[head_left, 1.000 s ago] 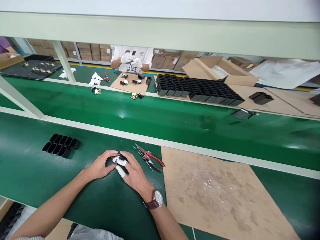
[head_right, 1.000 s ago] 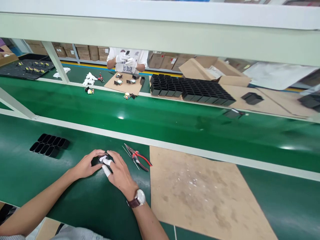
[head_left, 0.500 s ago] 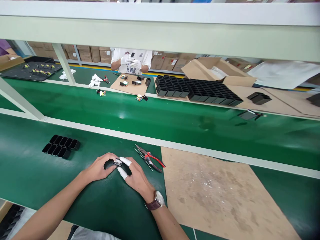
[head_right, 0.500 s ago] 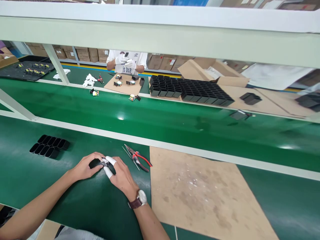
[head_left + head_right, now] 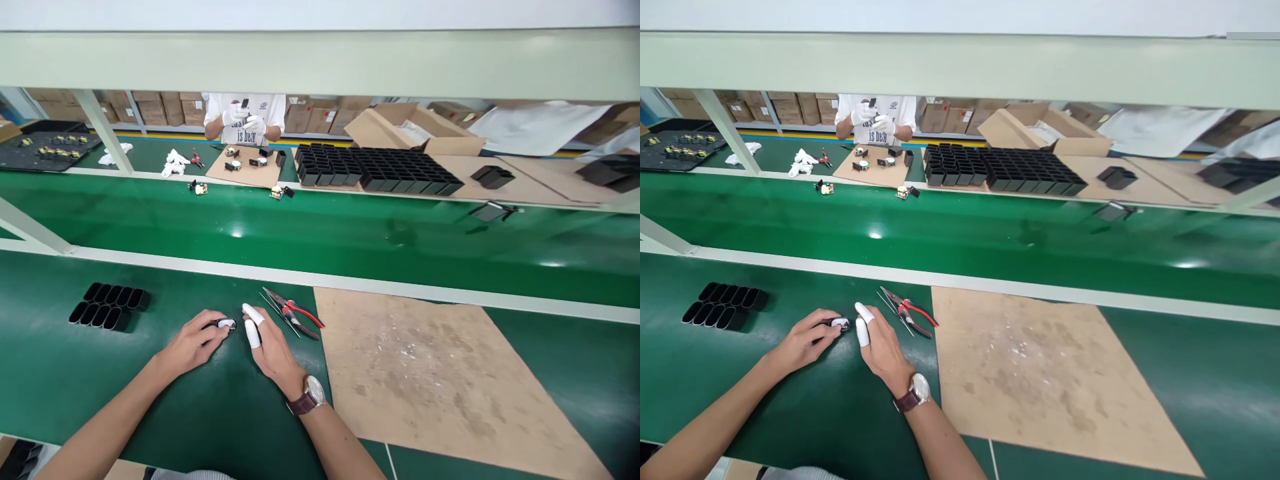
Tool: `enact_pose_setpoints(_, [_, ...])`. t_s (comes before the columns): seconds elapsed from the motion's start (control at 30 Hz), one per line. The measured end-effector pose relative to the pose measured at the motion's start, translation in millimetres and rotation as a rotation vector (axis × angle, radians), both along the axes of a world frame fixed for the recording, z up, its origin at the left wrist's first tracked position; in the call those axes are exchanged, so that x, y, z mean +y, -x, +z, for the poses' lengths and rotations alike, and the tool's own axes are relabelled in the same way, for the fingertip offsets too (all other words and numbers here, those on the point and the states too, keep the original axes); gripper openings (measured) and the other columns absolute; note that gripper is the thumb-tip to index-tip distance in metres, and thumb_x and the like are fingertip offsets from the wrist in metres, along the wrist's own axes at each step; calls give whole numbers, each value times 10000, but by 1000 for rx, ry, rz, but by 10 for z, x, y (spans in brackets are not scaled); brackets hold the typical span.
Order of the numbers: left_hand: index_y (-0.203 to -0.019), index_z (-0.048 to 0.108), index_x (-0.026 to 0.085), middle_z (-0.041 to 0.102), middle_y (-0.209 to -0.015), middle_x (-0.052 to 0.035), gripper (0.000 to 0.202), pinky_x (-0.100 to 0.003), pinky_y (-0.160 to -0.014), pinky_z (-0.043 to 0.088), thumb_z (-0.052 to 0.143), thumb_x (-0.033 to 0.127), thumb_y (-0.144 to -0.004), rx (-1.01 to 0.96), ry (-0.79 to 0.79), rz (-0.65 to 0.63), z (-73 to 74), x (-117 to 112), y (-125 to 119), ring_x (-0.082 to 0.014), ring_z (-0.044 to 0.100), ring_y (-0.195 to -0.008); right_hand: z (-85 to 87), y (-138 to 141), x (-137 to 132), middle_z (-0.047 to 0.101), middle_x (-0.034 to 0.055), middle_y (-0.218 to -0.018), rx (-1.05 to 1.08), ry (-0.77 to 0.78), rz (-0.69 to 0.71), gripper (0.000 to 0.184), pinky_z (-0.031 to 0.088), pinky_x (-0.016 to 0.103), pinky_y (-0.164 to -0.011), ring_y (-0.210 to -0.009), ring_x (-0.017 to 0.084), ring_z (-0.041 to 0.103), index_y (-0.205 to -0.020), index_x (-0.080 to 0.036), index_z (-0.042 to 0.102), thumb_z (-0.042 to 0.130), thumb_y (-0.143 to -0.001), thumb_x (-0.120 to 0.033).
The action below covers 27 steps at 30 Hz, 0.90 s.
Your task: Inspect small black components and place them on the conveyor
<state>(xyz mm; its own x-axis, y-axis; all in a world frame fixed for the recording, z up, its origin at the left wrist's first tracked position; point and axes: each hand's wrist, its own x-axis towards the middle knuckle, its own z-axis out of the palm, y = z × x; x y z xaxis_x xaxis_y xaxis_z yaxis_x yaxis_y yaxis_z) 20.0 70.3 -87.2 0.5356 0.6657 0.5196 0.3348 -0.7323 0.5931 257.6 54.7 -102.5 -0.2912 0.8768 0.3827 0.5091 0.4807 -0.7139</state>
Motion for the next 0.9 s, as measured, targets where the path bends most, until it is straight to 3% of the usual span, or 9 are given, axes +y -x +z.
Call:
enact_pose_setpoints(0.13, [-1079, 756, 256, 731, -1164, -109, 167, -356, -832, 596, 693, 163, -956, -51, 177, 64, -17, 12, -53, -216, 714, -972, -49, 44, 36, 610, 144, -1351, -38, -40, -28, 468, 569, 481, -1069, -1246, 262, 629, -1537, -240, 418, 413, -1071, -198])
enact_pose_setpoints(0.2, [-1023, 773, 229, 755, -1092, -103, 104, -365, -846, 620, 748, 271, -931, -216, 400, 178, -29, 39, -78, -232, 737, -966, -68, 58, 54, 611, 140, -1341, -59, -72, -26, 472, 564, 485, -1079, -1263, 265, 614, -1523, -236, 436, 429, -1055, -173])
enact_pose_setpoints(0.3, [-1018, 757, 178, 780, -980, -91, 290, -375, -809, 657, 821, 419, -869, -572, 853, 304, -17, 119, -74, -229, 761, -878, -83, 59, 69, 607, 141, -1341, -86, -120, -15, 465, 564, 494, -1078, -1255, 269, 609, -1500, -228, 461, 450, -1041, -157])
enact_pose_setpoints(0.4, [-1007, 741, 153, 793, -1012, -92, 364, -374, -857, 661, 883, 423, -809, -800, 1069, 336, 17, 206, -26, -213, 771, -885, -85, 52, 73, 614, 148, -1308, -109, -166, 5, 435, 571, 510, -1058, -1216, 276, 615, -1461, -206, 491, 466, -1031, -147])
enact_pose_setpoints(0.57, [-1040, 740, 161, 790, -1105, -105, 357, -382, -918, 657, 877, 407, -821, -809, 1057, 342, 21, 246, 6, -225, 777, -969, -59, 58, 76, 626, 145, -1240, -129, -212, 17, 368, 586, 514, -993, -1134, 280, 615, -1357, -177, 557, 488, -1003, -107])
enact_pose_setpoints(0.7, [-1076, 717, 156, 786, -1078, -131, 463, -419, -822, 675, 807, 544, -841, -487, 861, 411, 46, 391, -46, -248, 780, -906, -27, 59, 77, 627, 136, -1212, -172, -221, 13, 310, 579, 497, -980, -1091, 281, 601, -1271, -161, 599, 502, -986, -87])
enact_pose_setpoints(0.8, [-1014, 725, 147, 781, -973, -120, 466, -435, -777, 661, 838, 532, -777, -321, 687, 484, 159, 780, -77, -246, 761, -797, -31, 56, 78, 623, 130, -1197, -199, -228, 12, 297, 572, 486, -980, -1086, 284, 588, -1239, -156, 615, 517, -969, -78])
enact_pose_setpoints(0.9, [-927, 725, 172, 763, -968, -102, 328, -443, -901, 613, 857, 401, -734, -246, 500, 608, 325, 1321, -67, -274, 744, -905, -55, 55, 80, 619, 123, -1192, -210, -231, 18, 293, 570, 474, -979, -1085, 279, 583, -1219, -157, 626, 536, -953, -73])
